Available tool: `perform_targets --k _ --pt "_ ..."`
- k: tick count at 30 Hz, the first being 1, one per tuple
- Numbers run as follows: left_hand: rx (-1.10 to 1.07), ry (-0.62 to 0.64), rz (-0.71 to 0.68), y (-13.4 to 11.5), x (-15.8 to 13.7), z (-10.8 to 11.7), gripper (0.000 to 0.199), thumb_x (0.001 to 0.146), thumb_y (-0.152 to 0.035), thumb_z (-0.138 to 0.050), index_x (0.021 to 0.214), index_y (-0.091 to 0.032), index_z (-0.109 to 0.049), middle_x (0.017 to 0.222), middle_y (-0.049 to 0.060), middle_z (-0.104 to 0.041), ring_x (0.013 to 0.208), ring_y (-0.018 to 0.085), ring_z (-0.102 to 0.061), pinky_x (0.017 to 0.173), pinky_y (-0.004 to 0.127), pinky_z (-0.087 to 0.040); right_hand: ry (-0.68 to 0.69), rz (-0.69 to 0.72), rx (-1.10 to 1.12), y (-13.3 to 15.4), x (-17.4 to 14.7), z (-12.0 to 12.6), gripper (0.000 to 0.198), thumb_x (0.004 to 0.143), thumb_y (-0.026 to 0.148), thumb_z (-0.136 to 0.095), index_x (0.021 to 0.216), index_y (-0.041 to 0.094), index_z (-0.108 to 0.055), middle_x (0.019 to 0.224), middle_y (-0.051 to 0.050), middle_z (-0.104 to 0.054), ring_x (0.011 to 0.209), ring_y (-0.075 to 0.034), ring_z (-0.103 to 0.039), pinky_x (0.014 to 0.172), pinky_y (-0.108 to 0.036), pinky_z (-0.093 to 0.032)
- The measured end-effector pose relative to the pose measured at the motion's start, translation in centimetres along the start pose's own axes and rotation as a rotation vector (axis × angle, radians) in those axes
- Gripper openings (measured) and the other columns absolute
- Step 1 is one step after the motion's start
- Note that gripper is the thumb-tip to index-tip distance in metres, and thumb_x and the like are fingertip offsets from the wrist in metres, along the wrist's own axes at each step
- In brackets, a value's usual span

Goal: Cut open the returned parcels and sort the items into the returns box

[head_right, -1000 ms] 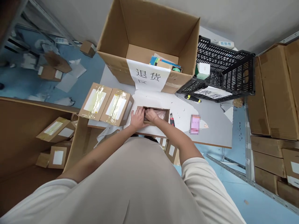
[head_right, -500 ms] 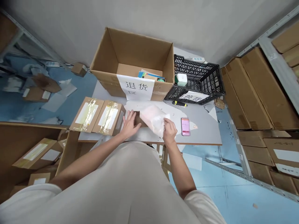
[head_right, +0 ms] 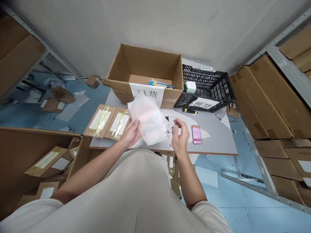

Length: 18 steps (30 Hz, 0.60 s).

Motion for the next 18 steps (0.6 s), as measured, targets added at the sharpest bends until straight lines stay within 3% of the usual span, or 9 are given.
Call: perform_targets --k 2,5,6,8,10,11,12,15,18 --pt "-0.005 0.009 0.021 -0.3 -0.3 0.3 0.033 0.082 -0.040 -0.065 0.107 -0.019 -0.057 0.114 0.006 -0.067 0.117 0.021 -0.057 0.104 0.040 -0.045 0.202 -0.005 -0.001 0.8 0.4 -0.3 0.043 0.087 0.035 -0.050 0.128 0.020 -0.051 0.110 -0.011 -0.063 0.097 -0.022 -0.059 0.086 -0.041 -0.050" --pt "0.006 0.008 0.015 -0.1 -0.3 0.5 0.033 0.082 -0.041 -0.065 0.107 -0.021 -0.057 0.110 0.004 -0.068 0.112 0.019 -0.060 0.101 0.038 -0.047 0.264 0.022 -0.061 2.4 0.1 -0.8 0.035 0.087 0.038 -0.054 0.116 0.022 -0.063 0.104 -0.009 -0.064 0.097 -0.024 -0.059 0.089 -0.044 -0.047" --pt "0.017 -0.007 0.011 0.1 -0.2 0.7 0.033 0.082 -0.041 -0.065 0.107 -0.022 -0.056 0.107 0.003 -0.068 0.109 0.019 -0.062 0.099 0.037 -0.048 0.308 0.084 -0.059 3.0 -0.2 -0.9 0.030 0.088 0.038 -0.052 0.110 0.023 -0.066 0.102 -0.009 -0.064 0.099 -0.024 -0.058 0.092 -0.045 -0.045" --pt "0.050 -0.047 0.040 0.4 0.0 1.2 0.031 0.082 -0.042 -0.064 0.105 -0.022 -0.057 0.100 0.001 -0.069 0.103 0.019 -0.064 0.095 0.036 -0.051 0.532 0.273 0.040 4.2 -0.7 -1.4 0.030 0.090 0.037 -0.048 0.106 0.024 -0.069 0.108 -0.008 -0.063 0.105 -0.024 -0.058 0.096 -0.045 -0.044" --pt "0.081 -0.068 0.123 0.6 0.1 1.7 0.032 0.082 -0.043 -0.062 0.105 -0.021 -0.058 0.095 0.002 -0.069 0.098 0.021 -0.066 0.090 0.037 -0.053 0.783 0.425 0.247 5.1 -1.2 -2.1 0.037 0.093 0.034 -0.038 0.113 0.022 -0.066 0.119 -0.009 -0.062 0.112 -0.023 -0.057 0.097 -0.043 -0.045" --pt "0.088 -0.071 0.159 0.6 0.1 1.9 0.032 0.083 -0.043 -0.061 0.105 -0.021 -0.058 0.093 0.002 -0.069 0.095 0.022 -0.066 0.088 0.037 -0.054 0.832 0.440 0.325 5.4 -1.4 -2.5 0.040 0.094 0.031 -0.033 0.116 0.021 -0.065 0.123 -0.009 -0.060 0.114 -0.022 -0.056 0.097 -0.041 -0.045" --pt "0.085 -0.071 0.183 0.6 0.1 2.1 0.031 0.083 -0.042 -0.060 0.106 -0.021 -0.058 0.093 0.002 -0.070 0.094 0.022 -0.067 0.087 0.037 -0.054 0.811 0.411 0.355 5.5 -1.4 -2.9 0.042 0.094 0.026 -0.030 0.118 0.021 -0.064 0.125 -0.009 -0.060 0.116 -0.021 -0.056 0.098 -0.040 -0.046" --pt "0.024 -0.034 0.178 0.5 0.1 2.3 0.029 0.083 -0.040 -0.059 0.105 -0.020 -0.060 0.096 0.002 -0.070 0.098 0.023 -0.066 0.091 0.037 -0.053 0.565 0.262 0.201 5.4 -1.5 -4.3 0.043 0.092 0.017 -0.030 0.119 0.023 -0.063 0.125 -0.009 -0.060 0.116 -0.019 -0.056 0.100 -0.039 -0.045" --pt "-0.022 0.027 0.160 0.3 0.1 2.5 0.030 0.084 -0.038 -0.059 0.106 -0.018 -0.061 0.104 0.004 -0.069 0.103 0.023 -0.064 0.095 0.038 -0.051 0.413 0.202 -0.012 4.7 -1.5 -5.2 0.042 0.091 0.025 -0.043 0.131 0.021 -0.053 0.136 -0.012 -0.051 0.127 -0.024 -0.046 0.106 -0.044 -0.039"
Point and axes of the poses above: each hand's wrist, its own x-axis towards the middle knuckle, its own z-axis out of the back of the hand, y = z × x, the point moved 1 cm from there along x, towards the middle knuckle
